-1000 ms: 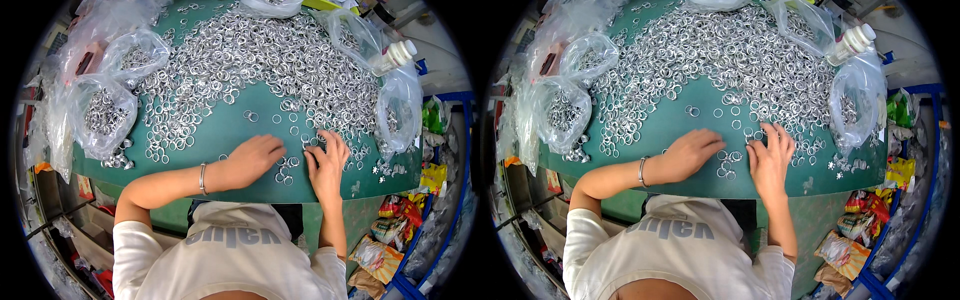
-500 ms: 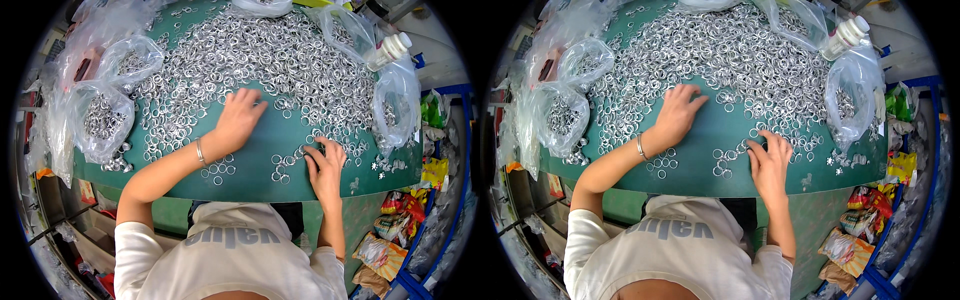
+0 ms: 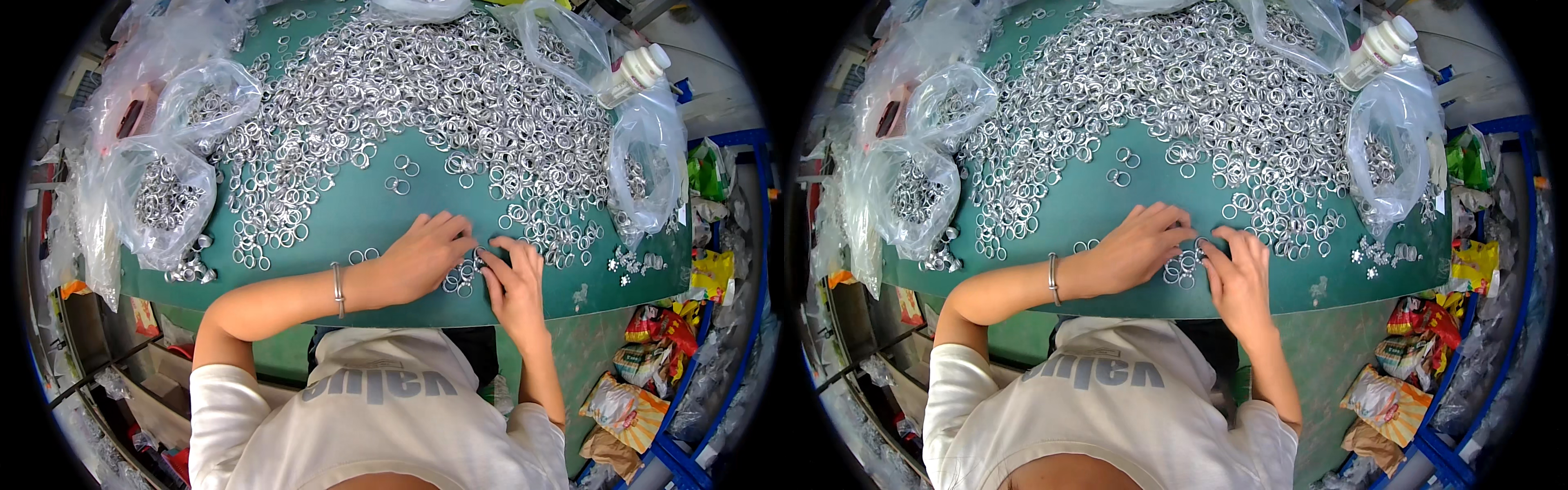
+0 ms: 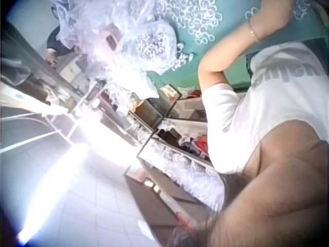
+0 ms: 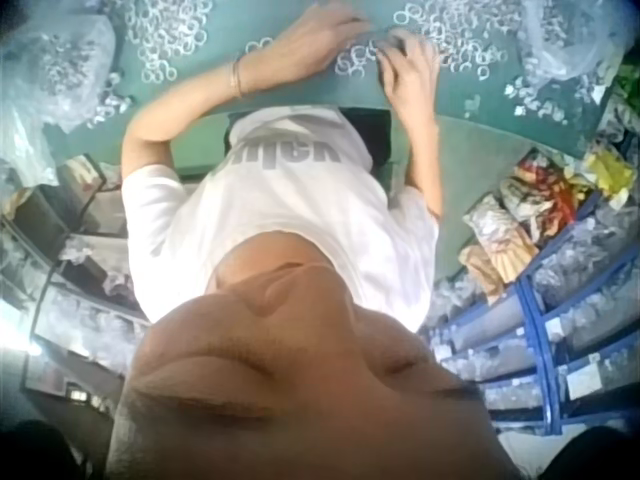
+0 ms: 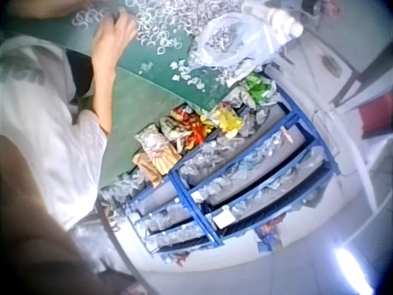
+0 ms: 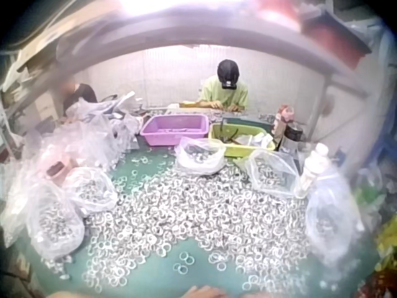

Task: The person sorts small metal rings on a green work surface by hand, grouping them into clusters and then scooping a handful into a small plastic bag.

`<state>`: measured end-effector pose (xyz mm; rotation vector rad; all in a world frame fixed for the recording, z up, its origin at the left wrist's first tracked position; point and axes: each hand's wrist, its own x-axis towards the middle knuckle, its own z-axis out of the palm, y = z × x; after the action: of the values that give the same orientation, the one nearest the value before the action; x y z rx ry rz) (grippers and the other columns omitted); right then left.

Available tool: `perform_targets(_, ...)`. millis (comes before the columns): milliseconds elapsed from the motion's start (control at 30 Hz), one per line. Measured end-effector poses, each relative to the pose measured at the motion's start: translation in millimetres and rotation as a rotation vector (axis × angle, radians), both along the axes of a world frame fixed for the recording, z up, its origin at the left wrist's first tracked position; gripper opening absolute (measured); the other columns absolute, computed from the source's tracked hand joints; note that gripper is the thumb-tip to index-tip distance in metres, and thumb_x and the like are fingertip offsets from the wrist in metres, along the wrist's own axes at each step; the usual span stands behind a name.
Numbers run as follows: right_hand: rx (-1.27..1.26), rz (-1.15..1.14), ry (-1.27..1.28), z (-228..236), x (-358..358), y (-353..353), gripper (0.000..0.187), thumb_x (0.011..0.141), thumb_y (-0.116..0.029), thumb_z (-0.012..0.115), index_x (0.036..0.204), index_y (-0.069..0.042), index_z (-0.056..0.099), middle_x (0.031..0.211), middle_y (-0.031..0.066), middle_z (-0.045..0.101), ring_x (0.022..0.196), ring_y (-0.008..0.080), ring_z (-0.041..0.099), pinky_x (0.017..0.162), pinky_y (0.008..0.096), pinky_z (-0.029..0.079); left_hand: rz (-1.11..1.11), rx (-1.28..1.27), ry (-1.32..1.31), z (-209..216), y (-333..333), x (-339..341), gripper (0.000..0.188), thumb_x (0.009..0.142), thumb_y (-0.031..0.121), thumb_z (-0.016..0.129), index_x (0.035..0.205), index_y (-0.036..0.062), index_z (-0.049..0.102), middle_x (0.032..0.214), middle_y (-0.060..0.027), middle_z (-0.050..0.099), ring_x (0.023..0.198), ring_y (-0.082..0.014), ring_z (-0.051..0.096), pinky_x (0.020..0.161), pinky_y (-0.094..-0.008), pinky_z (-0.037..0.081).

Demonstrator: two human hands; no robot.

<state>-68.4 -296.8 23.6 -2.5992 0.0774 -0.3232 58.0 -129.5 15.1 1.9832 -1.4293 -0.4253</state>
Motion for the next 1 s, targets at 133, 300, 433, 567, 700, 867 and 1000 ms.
perform_targets(133,0.039,-0.045,-0.003,4,-7,-5,0.024,0.076,-0.002,0.070,0.100,-0.005,0.070,0.108,0.0089,0.060,0.100,0.0292,0.053,0.085,0.0404,0.039,0.031,0.012,-0.019,-3,10,5,0.028,0.084,0.003,0.062,0.112,0.0046,0.061,0.110,-0.0084,0.056,0.100,-0.0270,0.053,0.080,-0.0369,0.039)
perform_targets(300,0.052,0.016,-0.055,7,11,-5,0.021,0.075,-0.007,0.073,0.095,-0.005,0.069,0.102,0.0064,0.059,0.095,0.0270,0.052,0.082,0.0388,0.039,0.174,-0.148,-0.068,-9,-11,33,0.026,0.082,0.003,0.065,0.108,0.0052,0.063,0.107,-0.0076,0.056,0.099,-0.0260,0.053,0.082,-0.0379,0.039)
perform_targets(433,0.025,0.182,0.065,13,13,5,0.022,0.071,-0.011,0.076,0.091,-0.006,0.067,0.097,0.0041,0.057,0.093,0.0246,0.052,0.081,0.0374,0.036,0.205,-0.114,-0.091,-16,-11,37,0.027,0.081,0.003,0.067,0.107,0.0063,0.063,0.107,-0.0078,0.056,0.098,-0.0265,0.053,0.083,-0.0388,0.039)
perform_targets(567,0.072,0.113,0.056,6,11,2,0.017,0.071,-0.006,0.074,0.086,-0.006,0.065,0.094,0.0037,0.057,0.092,0.0237,0.052,0.080,0.0370,0.036,0.241,-0.055,-0.058,-9,-1,37,0.029,0.081,0.003,0.067,0.109,0.0072,0.063,0.111,-0.0084,0.057,0.101,-0.0284,0.054,0.086,-0.0398,0.041)
perform_targets(700,0.112,-0.020,-0.028,6,12,-5,0.013,0.074,-0.002,0.072,0.084,-0.006,0.065,0.093,0.0050,0.059,0.088,0.0255,0.053,0.078,0.0366,0.036,0.147,-0.075,0.025,-4,5,24,0.029,0.082,0.002,0.066,0.111,0.0044,0.062,0.113,-0.0106,0.057,0.104,-0.0299,0.055,0.088,-0.0408,0.043)
perform_targets(867,0.200,-0.041,-0.042,1,6,-7,0.015,0.076,0.002,0.069,0.090,-0.002,0.066,0.094,0.0091,0.060,0.087,0.0285,0.054,0.078,0.0372,0.043,-0.002,-0.049,0.112,-4,17,-2,0.029,0.084,0.000,0.062,0.113,0.0007,0.061,0.115,-0.0129,0.056,0.105,-0.0316,0.055,0.090,-0.0398,0.045)
perform_targets(1000,0.199,-0.061,-0.054,-1,13,-14,0.015,0.077,0.004,0.068,0.092,0.000,0.066,0.095,0.0113,0.061,0.087,0.0301,0.056,0.078,0.0378,0.045,-0.045,-0.085,0.219,-7,20,-11,0.029,0.084,-0.001,0.061,0.113,0.0005,0.061,0.114,-0.0131,0.056,0.101,-0.0318,0.055,0.087,-0.0398,0.047)
